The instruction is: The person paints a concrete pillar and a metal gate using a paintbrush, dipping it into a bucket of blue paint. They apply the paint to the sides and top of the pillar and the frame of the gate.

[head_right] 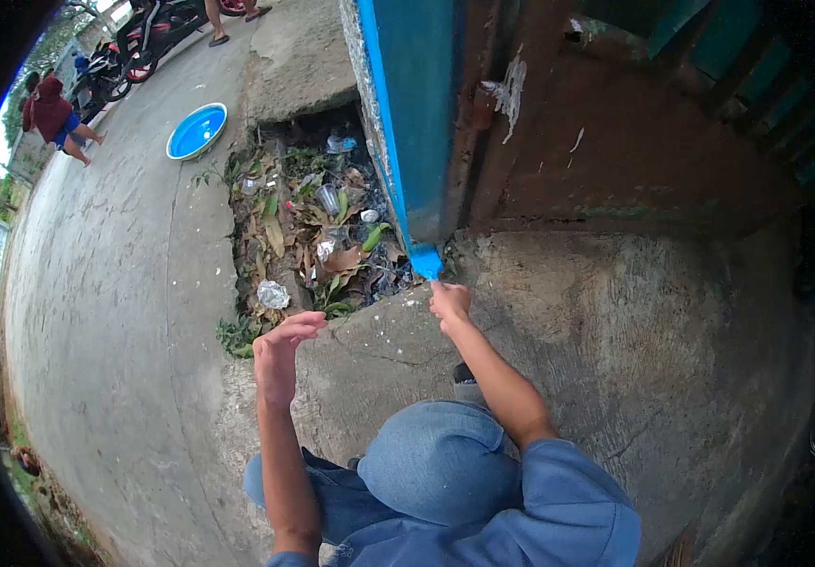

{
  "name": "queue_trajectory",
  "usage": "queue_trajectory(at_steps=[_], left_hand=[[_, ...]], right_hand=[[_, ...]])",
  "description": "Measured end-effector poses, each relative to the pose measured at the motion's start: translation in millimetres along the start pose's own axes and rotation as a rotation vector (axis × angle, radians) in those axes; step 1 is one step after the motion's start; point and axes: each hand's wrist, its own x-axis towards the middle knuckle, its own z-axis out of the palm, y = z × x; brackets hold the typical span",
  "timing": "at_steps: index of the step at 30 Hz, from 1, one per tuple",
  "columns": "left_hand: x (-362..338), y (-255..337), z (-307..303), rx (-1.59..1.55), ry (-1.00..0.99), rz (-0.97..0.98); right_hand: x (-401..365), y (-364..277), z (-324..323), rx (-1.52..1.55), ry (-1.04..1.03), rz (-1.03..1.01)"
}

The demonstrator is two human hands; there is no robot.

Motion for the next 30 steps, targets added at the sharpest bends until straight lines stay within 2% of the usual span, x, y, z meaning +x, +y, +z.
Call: queue_trajectory(at_steps=[2,4,8,11,14,16,18,21,23,25,27,29,30], left_hand=[[2.0,-0.5,-0.1,0.008,-0.005,0.01],[0.2,-0.9,0.4,0.014,-0.003,0.01],[-0.3,-1.7,0.7,0.003,0.003,0.008],[2.2,-1.6,-0.2,-0.004,0.0,0.01],[3.9,-3.1,0.2,-0.011,0.002,-0.006],[2.7,-5.3,0.8,-0.019,0.004,-0.018],[2.8,-7.0,-0.3,0.053,-0.004,-0.058],[2.9,-7.2,-1.0,0.048,0.002,-0.048],[2.6,-7.2,-2.3,0.052,0.012,-0.06],[5.6,-8.8,-2.6,0.052,0.01,-0.064],[4.6,-9.3,-3.1,-0.017,0.009,-0.011],[6.6,-7.7,-6.4,-0.012,0.011,-0.015],[5.6,-5.6,-6.6,-0.009,0.017,-0.029]], right_hand=[[-1.3,-14.7,3.7,-0.033,0.015,0.025],[-0.8,-38.1,6.2,-0.058,0.047,-0.099],[-37.2,-95.7,10.8,-0.067,0.002,-0.164],[-68.7,-115.1,6.0,0.03,-0.099,-0.218],[-105.7,-131.8,4.5,0.205,-0.212,-0.396],[-124.4,-133.9,2.9,0.212,-0.217,-0.451],[-127.3,-121.8,-1.6,0.219,-0.229,-0.513],[-87.9,-78.1,0.5,0.22,-0.199,-0.617],[-51.9,-48.2,5.3,0.245,-0.126,-0.501],[-16.8,-23.8,12.5,0.239,-0.091,-0.55],[13.6,6.5,10.0,0.007,-0.02,-0.527],[22.4,22.0,7.0,-0.051,0.032,-0.539],[17.9,21.7,5.6,-0.032,0.035,-0.426]])
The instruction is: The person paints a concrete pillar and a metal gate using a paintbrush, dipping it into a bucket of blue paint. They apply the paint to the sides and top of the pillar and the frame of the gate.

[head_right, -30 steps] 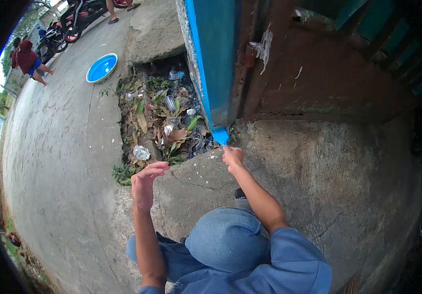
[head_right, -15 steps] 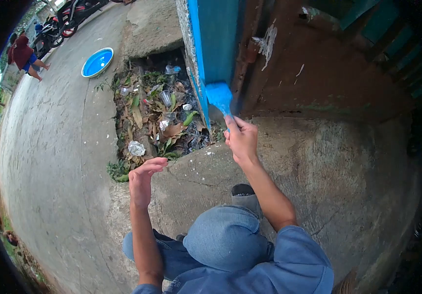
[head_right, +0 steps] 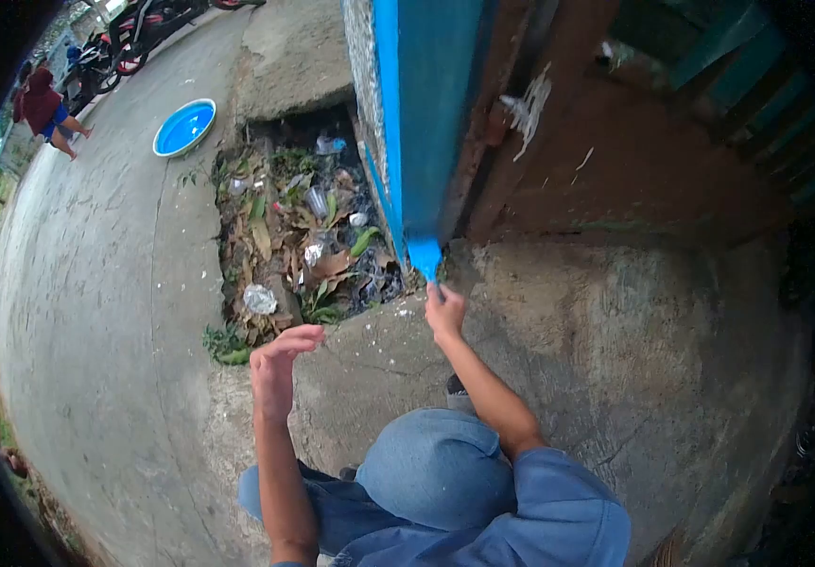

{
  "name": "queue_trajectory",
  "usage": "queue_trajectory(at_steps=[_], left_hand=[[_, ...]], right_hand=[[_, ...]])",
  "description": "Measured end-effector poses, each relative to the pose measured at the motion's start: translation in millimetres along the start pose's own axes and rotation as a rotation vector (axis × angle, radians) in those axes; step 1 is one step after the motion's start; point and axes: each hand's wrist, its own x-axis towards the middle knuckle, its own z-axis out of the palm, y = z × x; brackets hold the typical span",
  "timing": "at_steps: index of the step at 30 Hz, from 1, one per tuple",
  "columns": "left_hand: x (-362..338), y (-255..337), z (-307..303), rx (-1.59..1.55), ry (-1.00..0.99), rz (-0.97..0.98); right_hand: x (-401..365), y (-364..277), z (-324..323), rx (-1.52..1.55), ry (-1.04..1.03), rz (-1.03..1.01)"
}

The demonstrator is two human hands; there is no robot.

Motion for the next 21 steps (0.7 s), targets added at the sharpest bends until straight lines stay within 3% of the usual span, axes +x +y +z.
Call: queue_trajectory(at_steps=[3,5,8,11,13,17,21], left_hand=[[-2.5,1.5,-6.8,-0.065,0.035,0.044],[-10.9,16.7,-8.1,-0.131,0.096,-0.024],[-14.4,83.3,13.8,-0.216,0.114,-0.032],[4.6,184.9,38.8,-0.203,0.069,-0.016],[9.0,257.0,53.1,-0.184,0.073,-0.039],[20.8,390.2,72.9,-0.089,0.057,-0.053],[30.6,490.2,91.0,-0.141,0.09,-0.089]], right_hand=[[-12.1,-35.6,-5.5,0.135,-0.04,0.236],[-12.9,-98.2,0.5,0.002,0.074,0.461],[-15.5,-221.3,6.2,0.016,0.086,0.375],[-38.4,-337.5,7.8,0.027,0.067,0.454],[-76.6,-424.4,5.3,0.058,0.04,0.316],[-147.4,-599.7,-3.6,0.085,-0.004,0.232],[-207.3,-773.8,-7.1,0.17,-0.075,0.121]])
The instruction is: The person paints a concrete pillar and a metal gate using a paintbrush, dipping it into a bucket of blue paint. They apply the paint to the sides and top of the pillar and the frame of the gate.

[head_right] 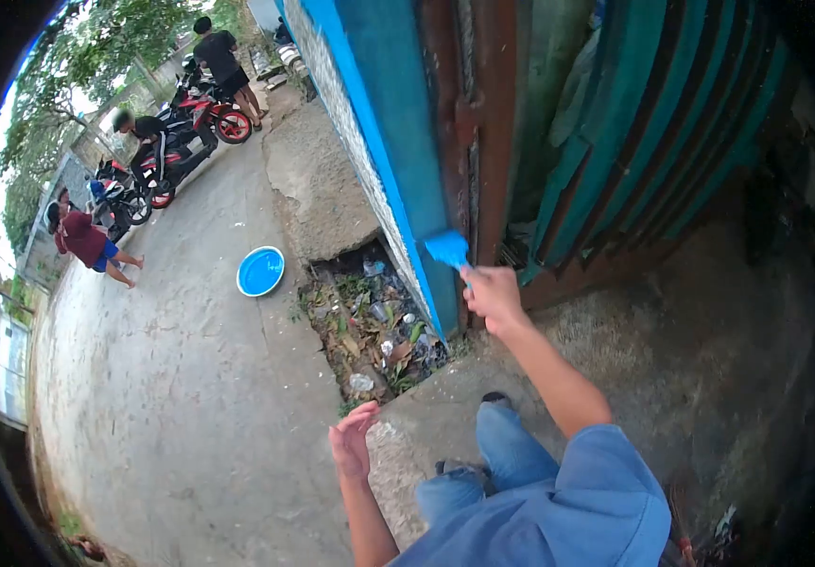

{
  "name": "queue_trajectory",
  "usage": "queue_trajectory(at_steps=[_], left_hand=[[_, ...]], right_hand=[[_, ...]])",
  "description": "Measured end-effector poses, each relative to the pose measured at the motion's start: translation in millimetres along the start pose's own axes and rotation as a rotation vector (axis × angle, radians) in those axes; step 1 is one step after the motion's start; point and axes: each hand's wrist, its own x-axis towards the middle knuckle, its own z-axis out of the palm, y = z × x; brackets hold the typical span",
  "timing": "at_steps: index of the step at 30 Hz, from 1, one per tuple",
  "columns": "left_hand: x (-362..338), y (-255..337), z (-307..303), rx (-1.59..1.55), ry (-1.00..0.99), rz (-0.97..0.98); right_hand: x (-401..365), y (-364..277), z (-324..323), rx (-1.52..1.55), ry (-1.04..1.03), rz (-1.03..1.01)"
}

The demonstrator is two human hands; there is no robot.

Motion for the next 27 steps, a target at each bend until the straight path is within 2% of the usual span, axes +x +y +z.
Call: queue_trajectory(at_steps=[3,5,6,10,12,14,16,18,19,20,21,22,24,27], left_hand=[[3.7,46.2,18.9,0.022,-0.049,0.027],[9.5,67.7,29.6,0.038,-0.059,0.036],[12.2,76.9,34.7,0.059,-0.074,0.057],[17.5,102.1,56.7,0.018,-0.02,0.059],[14.4,101.8,61.4,0.008,-0.02,0.062],[12.2,98.4,64.8,-0.005,-0.026,0.074],[6.0,94.9,65.3,-0.009,-0.021,-0.002],[3.4,95.1,66.6,-0.018,-0.017,0.01],[1.0,96.2,65.9,-0.003,-0.028,-0.002],[-1.1,97.6,65.5,0.013,-0.039,-0.015],[-2.2,98.7,65.9,0.005,-0.027,-0.002],[-3.5,100.9,65.5,0.004,-0.029,0.0],[-4.7,105.5,66.8,-0.021,0.008,-0.012],[-3.5,104.8,63.1,-0.034,0.001,-0.004]], right_hand=[[-47.2,-76.7,8.4,0.032,-0.065,-0.049],[-68.6,-106.4,13.9,0.123,-0.082,-0.192],[-71.7,-107.9,14.4,0.12,-0.088,-0.187],[-66.5,-79.1,19.2,0.131,-0.069,-0.556],[-48.7,-52.2,20.3,0.206,-0.077,-0.47],[-13.9,-9.3,15.9,0.116,-0.047,-0.37],[17.5,48.2,5.2,-0.13,0.039,-0.489],[24.3,84.4,-2.0,-0.099,0.071,-0.308],[23.4,96.0,-6.0,-0.094,0.066,-0.314],[22.3,104.3,-9.2,-0.098,0.118,-0.144],[20.6,103.8,-8.6,-0.102,0.169,0.026],[22.5,101.6,-8.2,-0.102,0.169,0.024],[33.2,87.2,-10.3,-0.278,0.229,0.315],[27.5,28.8,-0.2,-0.183,0.052,0.114]])
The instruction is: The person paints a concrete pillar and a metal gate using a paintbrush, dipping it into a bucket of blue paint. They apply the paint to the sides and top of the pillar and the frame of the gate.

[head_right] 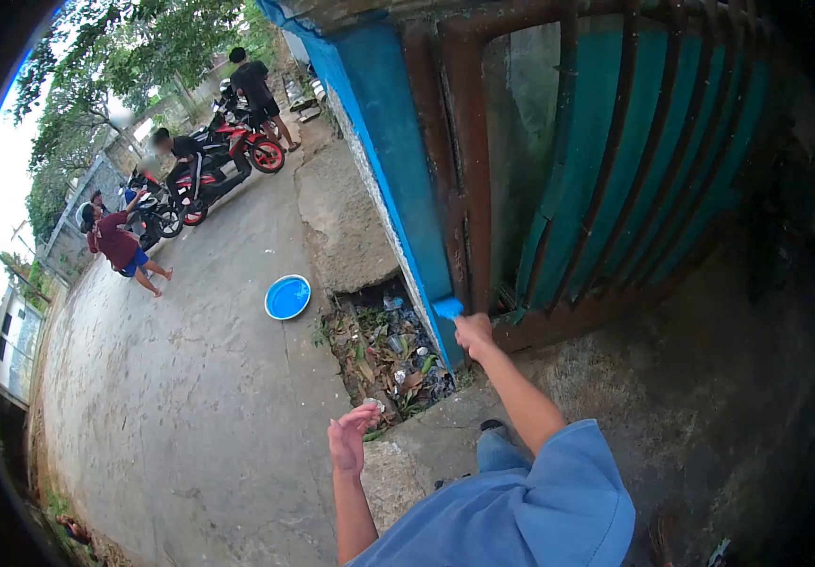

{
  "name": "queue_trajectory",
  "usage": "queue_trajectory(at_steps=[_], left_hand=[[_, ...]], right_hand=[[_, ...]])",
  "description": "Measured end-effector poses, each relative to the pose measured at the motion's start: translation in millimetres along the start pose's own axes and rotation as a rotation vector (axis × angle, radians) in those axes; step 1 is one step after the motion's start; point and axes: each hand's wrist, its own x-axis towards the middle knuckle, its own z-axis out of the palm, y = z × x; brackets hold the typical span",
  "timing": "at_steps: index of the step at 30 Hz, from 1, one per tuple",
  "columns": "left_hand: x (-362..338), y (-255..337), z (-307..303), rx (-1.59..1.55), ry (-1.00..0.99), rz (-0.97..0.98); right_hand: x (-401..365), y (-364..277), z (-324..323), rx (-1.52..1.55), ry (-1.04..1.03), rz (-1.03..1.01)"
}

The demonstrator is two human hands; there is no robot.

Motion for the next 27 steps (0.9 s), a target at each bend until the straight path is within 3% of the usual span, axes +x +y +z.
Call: queue_trajectory(at_steps=[3,8,15,20,23,27], left_hand=[[2.2,2.8,0.8,0.002,-0.013,0.007],[4.6,6.2,0.6,-0.017,-0.057,0.028],[17.9,-3.6,7.0,-0.032,-0.161,0.027],[17.8,3.3,18.5,-0.029,-0.196,0.022],[13.3,4.3,16.9,-0.05,-0.187,0.01],[4.3,8.4,9.8,-0.024,-0.179,0.031]], right_hand=[[-13.2,-75.4,-3.2,0.011,-0.076,-0.042],[-105.1,-204.4,-29.9,0.075,-0.189,-0.213],[-195.4,-313.2,-35.7,0.216,-0.283,-0.554],[-225.6,-340.2,-30.7,0.381,-0.291,-0.814],[-195.4,-326.3,-20.3,0.295,-0.24,-0.724],[-142.5,-253.0,-3.5,0.246,-0.193,-0.626]])
